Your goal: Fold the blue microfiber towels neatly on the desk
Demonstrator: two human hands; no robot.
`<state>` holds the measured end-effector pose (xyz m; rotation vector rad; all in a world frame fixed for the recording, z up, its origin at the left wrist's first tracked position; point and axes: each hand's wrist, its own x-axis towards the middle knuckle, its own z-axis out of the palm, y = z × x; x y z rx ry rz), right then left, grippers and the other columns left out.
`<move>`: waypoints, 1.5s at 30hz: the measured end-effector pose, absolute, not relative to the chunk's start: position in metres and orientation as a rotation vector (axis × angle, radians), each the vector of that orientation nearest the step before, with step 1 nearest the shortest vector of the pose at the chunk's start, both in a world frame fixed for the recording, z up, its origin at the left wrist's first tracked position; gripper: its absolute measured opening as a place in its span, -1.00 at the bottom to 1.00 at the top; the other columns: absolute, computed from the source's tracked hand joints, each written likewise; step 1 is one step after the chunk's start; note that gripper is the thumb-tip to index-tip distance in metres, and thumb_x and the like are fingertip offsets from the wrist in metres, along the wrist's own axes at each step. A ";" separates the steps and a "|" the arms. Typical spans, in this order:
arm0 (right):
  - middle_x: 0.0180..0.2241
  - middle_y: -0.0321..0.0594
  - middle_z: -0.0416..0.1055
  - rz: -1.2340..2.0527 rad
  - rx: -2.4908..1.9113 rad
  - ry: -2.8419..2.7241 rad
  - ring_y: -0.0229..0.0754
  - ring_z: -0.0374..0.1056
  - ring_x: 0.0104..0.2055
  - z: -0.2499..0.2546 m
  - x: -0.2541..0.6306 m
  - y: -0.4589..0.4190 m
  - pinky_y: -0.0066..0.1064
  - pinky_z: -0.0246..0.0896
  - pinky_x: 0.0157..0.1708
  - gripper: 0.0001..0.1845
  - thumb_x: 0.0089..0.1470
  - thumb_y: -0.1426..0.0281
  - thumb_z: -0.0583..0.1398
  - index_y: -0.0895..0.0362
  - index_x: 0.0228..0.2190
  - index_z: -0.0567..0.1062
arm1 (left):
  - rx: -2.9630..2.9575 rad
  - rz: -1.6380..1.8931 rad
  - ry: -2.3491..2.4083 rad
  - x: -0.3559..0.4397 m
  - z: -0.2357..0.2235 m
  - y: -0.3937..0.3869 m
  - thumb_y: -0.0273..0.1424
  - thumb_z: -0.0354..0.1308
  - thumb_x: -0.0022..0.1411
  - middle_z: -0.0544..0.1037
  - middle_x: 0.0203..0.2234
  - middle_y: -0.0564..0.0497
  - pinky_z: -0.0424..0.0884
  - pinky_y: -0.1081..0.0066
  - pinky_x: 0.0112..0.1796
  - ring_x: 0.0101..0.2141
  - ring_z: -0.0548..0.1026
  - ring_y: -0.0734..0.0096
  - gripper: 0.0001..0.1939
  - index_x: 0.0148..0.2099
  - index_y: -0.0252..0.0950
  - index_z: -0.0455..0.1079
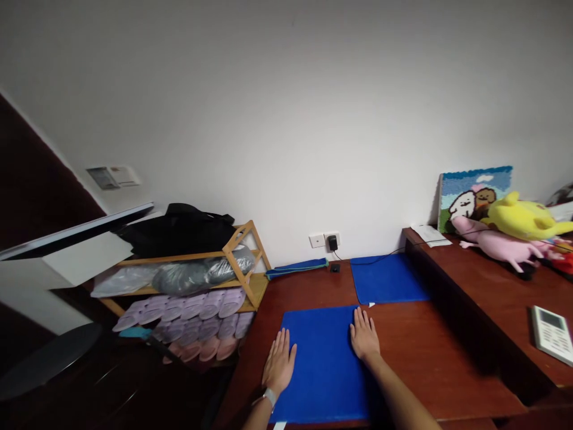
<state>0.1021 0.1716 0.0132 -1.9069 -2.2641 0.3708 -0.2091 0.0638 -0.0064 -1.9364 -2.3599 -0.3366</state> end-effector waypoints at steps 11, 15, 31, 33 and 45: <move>0.50 -0.13 -0.18 0.367 -1.860 -2.286 -0.08 -0.28 0.53 0.014 0.098 0.187 -0.13 -0.36 0.48 -0.26 0.38 0.22 -0.25 0.30 0.44 -0.06 | -1.949 -0.301 -2.395 -0.205 0.004 0.061 -0.05 -0.32 0.52 0.04 0.48 -0.15 0.10 0.02 0.39 0.45 0.01 0.13 -0.29 0.54 -0.31 -0.08; 0.50 -0.11 -0.18 0.398 -1.860 -2.276 -0.09 -0.28 0.54 0.021 0.098 0.186 -0.14 -0.38 0.48 -0.27 0.38 0.22 -0.24 0.30 0.44 -0.05 | -1.944 -0.258 -2.408 -0.208 0.004 0.062 -0.07 -0.31 0.53 0.05 0.48 -0.15 0.11 0.00 0.38 0.45 0.02 0.11 -0.31 0.54 -0.30 -0.09; 0.49 -0.10 -0.15 0.342 -1.798 -2.312 -0.05 -0.25 0.53 -0.002 0.101 0.192 -0.10 -0.36 0.47 -0.26 0.35 0.24 -0.20 0.29 0.44 0.00 | -2.487 -0.407 -2.020 -0.045 0.019 0.156 -0.09 -0.39 0.54 0.08 0.48 -0.08 0.05 0.10 0.41 0.45 0.03 0.26 -0.33 0.53 -0.28 -0.06; 0.49 -0.08 -0.13 0.338 -1.791 -2.301 -0.03 -0.24 0.53 -0.005 0.101 0.193 -0.10 -0.34 0.47 -0.26 0.35 0.23 -0.21 0.31 0.43 0.00 | -2.500 -0.393 -2.015 -0.054 0.014 0.157 -0.08 -0.39 0.54 0.08 0.48 -0.06 0.03 0.09 0.42 0.45 0.02 0.26 -0.33 0.54 -0.25 -0.09; 0.50 -0.17 -0.18 0.348 -1.849 -2.300 -0.10 -0.27 0.53 0.006 0.101 0.190 -0.15 -0.39 0.48 -0.25 0.37 0.20 -0.26 0.28 0.45 -0.05 | -2.059 -0.259 -2.337 -0.217 0.020 0.132 -0.02 -0.31 0.52 0.10 0.47 -0.14 0.07 0.03 0.39 0.45 0.05 0.14 -0.29 0.53 -0.27 -0.05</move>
